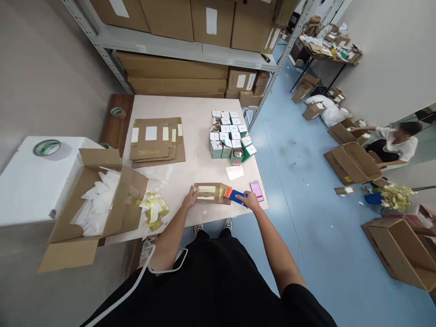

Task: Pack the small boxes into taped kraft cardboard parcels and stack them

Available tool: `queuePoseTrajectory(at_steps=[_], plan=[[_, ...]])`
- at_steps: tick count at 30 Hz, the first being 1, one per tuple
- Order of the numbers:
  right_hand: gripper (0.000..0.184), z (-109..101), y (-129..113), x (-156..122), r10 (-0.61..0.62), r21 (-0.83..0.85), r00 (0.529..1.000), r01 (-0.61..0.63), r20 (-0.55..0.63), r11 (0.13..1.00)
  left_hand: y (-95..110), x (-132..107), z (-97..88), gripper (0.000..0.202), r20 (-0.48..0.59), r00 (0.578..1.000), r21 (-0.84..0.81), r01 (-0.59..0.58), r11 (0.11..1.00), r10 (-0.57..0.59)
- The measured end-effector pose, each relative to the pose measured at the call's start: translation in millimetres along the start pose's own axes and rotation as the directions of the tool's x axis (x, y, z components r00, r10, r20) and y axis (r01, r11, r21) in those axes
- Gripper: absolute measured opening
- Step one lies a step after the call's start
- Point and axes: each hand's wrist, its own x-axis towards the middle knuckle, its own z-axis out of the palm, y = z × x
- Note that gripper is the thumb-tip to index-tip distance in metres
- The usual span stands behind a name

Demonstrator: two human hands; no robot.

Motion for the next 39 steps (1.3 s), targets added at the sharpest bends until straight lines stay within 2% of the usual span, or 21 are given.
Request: queuePoseTrajectory(at_steps=[3,5,7,9,11,13,14,18,21,24,30,39], plan=[[0.049,18.0,-35.5,-6.8,-0.037,0.019,0.999,0.037,0.000,0.999,-9.1,3.2,-22.5,0.098,0.003,0.995,-0.029,0.096,0.995,-0.096],[0.049,29.2,-60.9,-10.3,-0.075,-0.025,0.997,0.075,-0.008,0.997,-10.0,4.0,-39.9,0.100,-0.040,0.993,-0.069,0.106,0.992,-0.109],[0.048,39.5,-87.1,-11.9,-0.107,-0.096,0.994,0.106,-0.005,0.990,-6.6,2.8,-55.5,0.088,-0.101,0.994,-0.140,0.035,0.990,-0.049],[0.048,48.5,-113.4,-11.2,-0.115,-0.162,0.993,0.116,0.012,0.980,0.2,-1.1,-65.9,0.069,-0.148,0.987,-0.237,-0.090,0.967,0.055],[0.048,55.8,-138.3,-8.4,-0.114,-0.221,0.993,0.119,0.033,0.968,8.1,-7.5,-69.1,0.062,-0.154,0.973,-0.318,-0.212,0.924,0.170],[0.048,61.5,-160.1,-4.1,-0.115,-0.271,0.992,0.124,0.049,0.954,14.2,-15.3,-66.0,0.070,-0.095,0.966,-0.386,-0.260,0.885,0.242],[0.049,63.8,-169.4,-1.7,-0.118,-0.292,0.991,0.130,0.057,0.948,15.9,-19.3,-63.0,0.073,-0.081,0.973,-0.393,-0.232,0.890,0.218],[0.051,68.3,-192.8,7.7,-0.147,-0.352,0.985,0.171,0.094,0.920,12.5,-32.4,-51.3,0.072,-0.135,0.986,-0.417,-0.142,0.898,0.094],[0.052,65.0,-196.7,14.5,-0.150,-0.371,0.979,0.191,0.135,0.909,5.0,-37.5,-45.9,0.073,-0.170,0.984,-0.363,-0.120,0.924,0.060],[0.055,57.6,-193.0,20.7,-0.159,-0.371,0.970,0.219,0.186,0.902,2.1,-38.3,-38.4,0.072,-0.188,0.979,-0.370,-0.142,0.918,0.076],[0.053,37.0,-173.5,29.9,-0.215,-0.390,0.955,0.281,0.206,0.877,14.5,-35.7,-18.8,0.066,-0.198,0.976,-0.471,-0.173,0.865,0.088],[0.048,-8.9,-128.1,35.8,-0.221,-0.368,0.955,0.282,0.200,0.886,22.4,-41.5,-25.1,0.067,-0.203,0.974,-0.335,-0.166,0.928,0.101]])
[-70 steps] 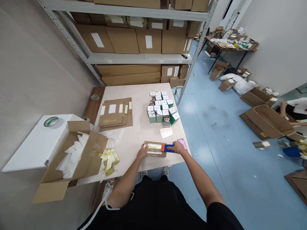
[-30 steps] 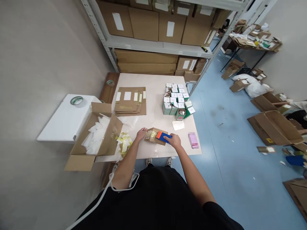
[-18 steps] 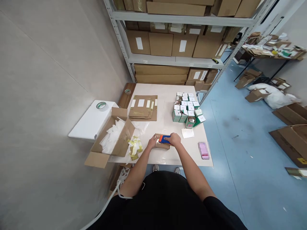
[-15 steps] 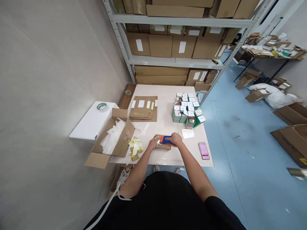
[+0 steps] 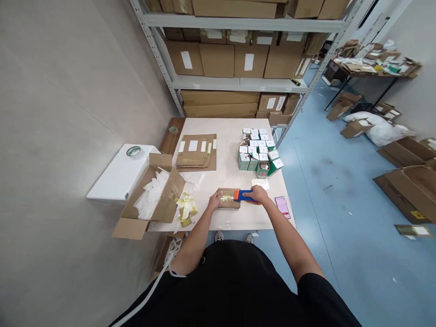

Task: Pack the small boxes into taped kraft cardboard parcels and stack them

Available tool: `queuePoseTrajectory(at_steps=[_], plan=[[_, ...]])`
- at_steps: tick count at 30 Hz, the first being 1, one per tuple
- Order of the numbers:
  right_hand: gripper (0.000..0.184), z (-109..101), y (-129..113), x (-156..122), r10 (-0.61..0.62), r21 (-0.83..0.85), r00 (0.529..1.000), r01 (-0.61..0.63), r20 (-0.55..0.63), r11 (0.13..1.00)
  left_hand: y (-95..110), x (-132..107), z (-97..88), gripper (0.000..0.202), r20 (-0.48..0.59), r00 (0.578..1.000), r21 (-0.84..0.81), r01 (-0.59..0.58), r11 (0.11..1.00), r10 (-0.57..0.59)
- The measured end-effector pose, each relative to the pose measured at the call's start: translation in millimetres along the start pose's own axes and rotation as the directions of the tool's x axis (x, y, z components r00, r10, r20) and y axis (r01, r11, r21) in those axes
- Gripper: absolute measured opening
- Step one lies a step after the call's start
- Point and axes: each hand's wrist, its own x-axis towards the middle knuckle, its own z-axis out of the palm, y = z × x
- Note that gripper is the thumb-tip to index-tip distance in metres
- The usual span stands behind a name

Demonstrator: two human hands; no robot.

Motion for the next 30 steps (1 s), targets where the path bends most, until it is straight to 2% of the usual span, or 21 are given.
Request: queuePoseTrajectory(at_steps=[3,6,9,15,20,25,28,30], plan=[[0.047,-9.1,24.0,-6.9,0.030,0.012,0.999,-0.030,-0.020,0.999,1.4,-0.2,-1.9,0.069,0.007,1.000,0.075,0.004,0.997,-0.005],[0.048,-16.6,48.3,-14.0,0.086,0.024,0.996,-0.085,-0.037,0.996,1.7,0.9,-2.3,0.072,0.002,1.000,0.076,0.010,0.997,-0.010],[0.048,-12.7,59.0,-18.7,0.105,0.016,0.993,-0.105,-0.053,0.994,0.5,2.0,-1.9,0.071,-0.015,1.000,0.056,0.010,0.998,-0.009],[0.050,30.6,44.7,-18.7,0.162,-0.066,0.985,-0.166,-0.060,0.984,1.0,-1.3,0.6,0.071,0.012,0.998,0.037,0.054,0.998,-0.055],[0.051,59.0,39.2,-14.3,0.120,-0.099,0.987,-0.130,-0.104,0.987,3.9,-3.2,2.0,0.072,-0.013,0.997,0.096,0.073,0.993,-0.072],[0.040,76.3,68.0,-18.3,0.189,-0.150,0.982,-0.188,-0.012,0.971,-0.3,-4.9,1.2,0.072,-0.033,0.998,0.105,0.049,0.993,-0.046],[0.047,92.7,87.4,-25.2,0.220,-0.063,0.974,-0.223,-0.053,0.973,-1.3,-5.1,1.2,0.071,-0.041,0.998,0.123,0.049,0.991,-0.045],[0.047,104.0,92.0,-26.9,0.216,0.003,0.970,-0.217,-0.114,0.976,-0.1,-4.1,1.1,0.069,-0.049,0.997,0.139,0.061,0.988,-0.055]])
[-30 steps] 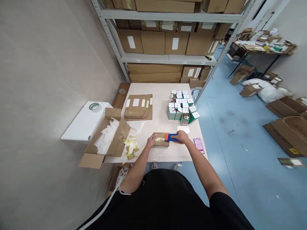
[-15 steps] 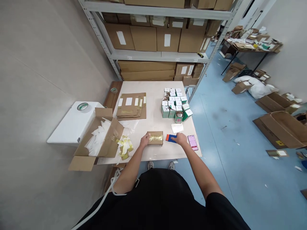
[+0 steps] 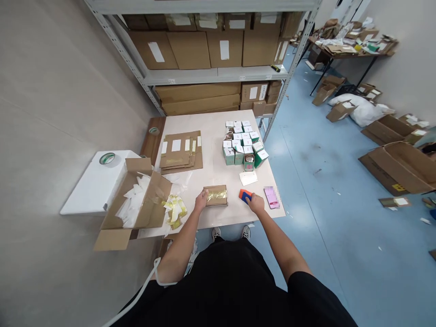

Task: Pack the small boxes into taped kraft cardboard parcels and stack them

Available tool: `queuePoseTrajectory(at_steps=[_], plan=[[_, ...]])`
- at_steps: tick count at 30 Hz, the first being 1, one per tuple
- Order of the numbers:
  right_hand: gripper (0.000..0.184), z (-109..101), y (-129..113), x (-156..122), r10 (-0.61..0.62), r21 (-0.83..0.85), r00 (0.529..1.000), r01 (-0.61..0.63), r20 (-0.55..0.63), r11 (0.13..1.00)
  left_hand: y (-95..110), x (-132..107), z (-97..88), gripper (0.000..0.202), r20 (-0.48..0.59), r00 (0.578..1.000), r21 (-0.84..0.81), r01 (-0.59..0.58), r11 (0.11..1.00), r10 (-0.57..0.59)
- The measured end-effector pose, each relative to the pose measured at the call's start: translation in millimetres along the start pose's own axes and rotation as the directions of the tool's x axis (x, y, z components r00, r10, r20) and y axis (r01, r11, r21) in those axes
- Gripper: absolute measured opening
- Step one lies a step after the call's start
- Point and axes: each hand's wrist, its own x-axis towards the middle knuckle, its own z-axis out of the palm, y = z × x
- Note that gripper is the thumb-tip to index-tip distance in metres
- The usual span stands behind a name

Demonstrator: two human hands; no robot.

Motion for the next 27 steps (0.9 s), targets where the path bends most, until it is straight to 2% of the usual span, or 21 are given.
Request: queuePoseTrajectory(at_steps=[3,7,10,14,15,18,21,24,27], plan=[[0.041,12.8,-3.0,0.7,0.040,0.065,0.999,-0.039,-0.019,0.997,2.3,1.8,-0.9,0.067,-0.005,1.000,0.023,0.004,1.000,-0.004],[0.051,18.2,-8.8,2.9,0.112,0.126,0.987,-0.127,0.120,0.984,2.8,2.4,-1.2,0.065,-0.010,1.000,0.040,0.001,0.999,0.000],[0.044,14.4,-18.9,1.1,0.045,0.203,0.997,-0.055,0.055,0.978,2.4,2.2,-0.5,0.064,-0.016,1.000,0.049,0.011,0.999,-0.010],[0.048,14.0,-58.3,-8.7,-0.035,0.452,0.993,0.084,-0.117,0.888,3.1,1.7,0.3,0.067,0.005,1.000,0.062,0.025,0.998,-0.025],[0.049,17.3,-71.6,-12.8,-0.032,0.502,0.992,0.088,-0.119,0.861,3.2,1.7,0.2,0.067,0.007,1.000,0.063,0.028,0.998,-0.029],[0.057,35.0,-107.8,-26.7,-0.141,0.606,0.990,0.115,-0.005,0.787,2.9,2.7,-1.5,0.068,0.003,0.999,0.049,0.033,0.998,-0.033],[0.079,50.8,-125.9,-32.9,-0.232,0.618,0.972,0.198,-0.026,0.761,2.3,6.7,-6.4,0.067,0.018,1.000,0.015,0.005,1.000,-0.005],[0.080,48.9,-131.0,-23.7,-0.181,0.624,0.983,0.132,0.016,0.770,4.1,11.1,-12.3,0.069,0.055,0.998,0.003,-0.012,1.000,0.012],[0.076,30.2,-138.6,-8.1,-0.096,0.603,0.994,0.050,0.045,0.796,10.0,9.7,-17.4,0.064,0.130,0.991,-0.038,-0.029,0.999,0.034]])
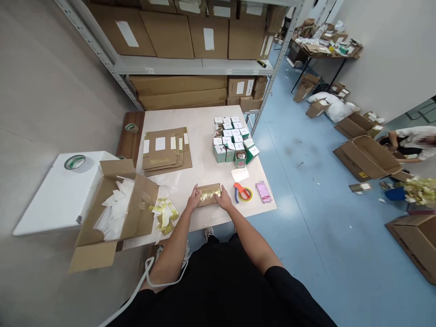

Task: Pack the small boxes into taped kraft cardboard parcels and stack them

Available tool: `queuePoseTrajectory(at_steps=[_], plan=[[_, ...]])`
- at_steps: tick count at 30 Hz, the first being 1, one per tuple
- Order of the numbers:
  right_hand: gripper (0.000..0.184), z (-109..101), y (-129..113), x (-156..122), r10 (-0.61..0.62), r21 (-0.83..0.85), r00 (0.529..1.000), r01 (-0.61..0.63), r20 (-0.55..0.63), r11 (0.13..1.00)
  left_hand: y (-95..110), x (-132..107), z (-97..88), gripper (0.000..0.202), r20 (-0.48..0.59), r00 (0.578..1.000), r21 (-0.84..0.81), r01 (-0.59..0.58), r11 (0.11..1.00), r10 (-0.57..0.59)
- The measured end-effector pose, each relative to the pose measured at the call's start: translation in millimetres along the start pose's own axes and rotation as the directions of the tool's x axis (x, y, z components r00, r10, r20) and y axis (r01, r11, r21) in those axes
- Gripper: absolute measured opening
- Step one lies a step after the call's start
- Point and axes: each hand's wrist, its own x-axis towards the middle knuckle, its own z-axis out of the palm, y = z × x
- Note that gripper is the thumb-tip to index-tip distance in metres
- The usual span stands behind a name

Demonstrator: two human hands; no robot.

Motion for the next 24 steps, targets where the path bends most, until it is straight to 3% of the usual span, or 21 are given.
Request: queuePoseTrajectory(at_steps=[3,8,15,20,24], plan=[[0.064,-10.3,-22.1,7.5,0.048,-0.066,0.997,-0.052,-0.062,0.996,8.4,-8.9,-4.6,0.052,0.051,0.998,-0.067,-0.036,0.997,0.040],[0.037,-5.3,-35.0,-4.9,0.011,-0.048,0.960,-0.025,-0.281,0.999,16.6,-19.8,-16.1,0.043,-0.040,0.965,-0.118,-0.263,0.958,0.260],[0.054,21.5,-9.0,-10.8,-0.091,0.105,0.894,0.151,-0.440,0.983,0.4,0.8,-22.1,0.034,-0.113,0.965,0.015,-0.235,0.972,0.235],[0.059,11.1,7.3,3.8,-0.096,0.148,0.879,0.185,-0.468,0.972,5.2,22.8,-7.8,0.035,-0.070,0.945,0.080,-0.315,0.946,0.320],[0.062,-12.7,17.8,16.8,-0.081,0.155,0.884,0.170,-0.460,0.973,26.0,44.2,22.4,0.041,0.039,0.935,0.215,-0.352,0.911,0.352]])
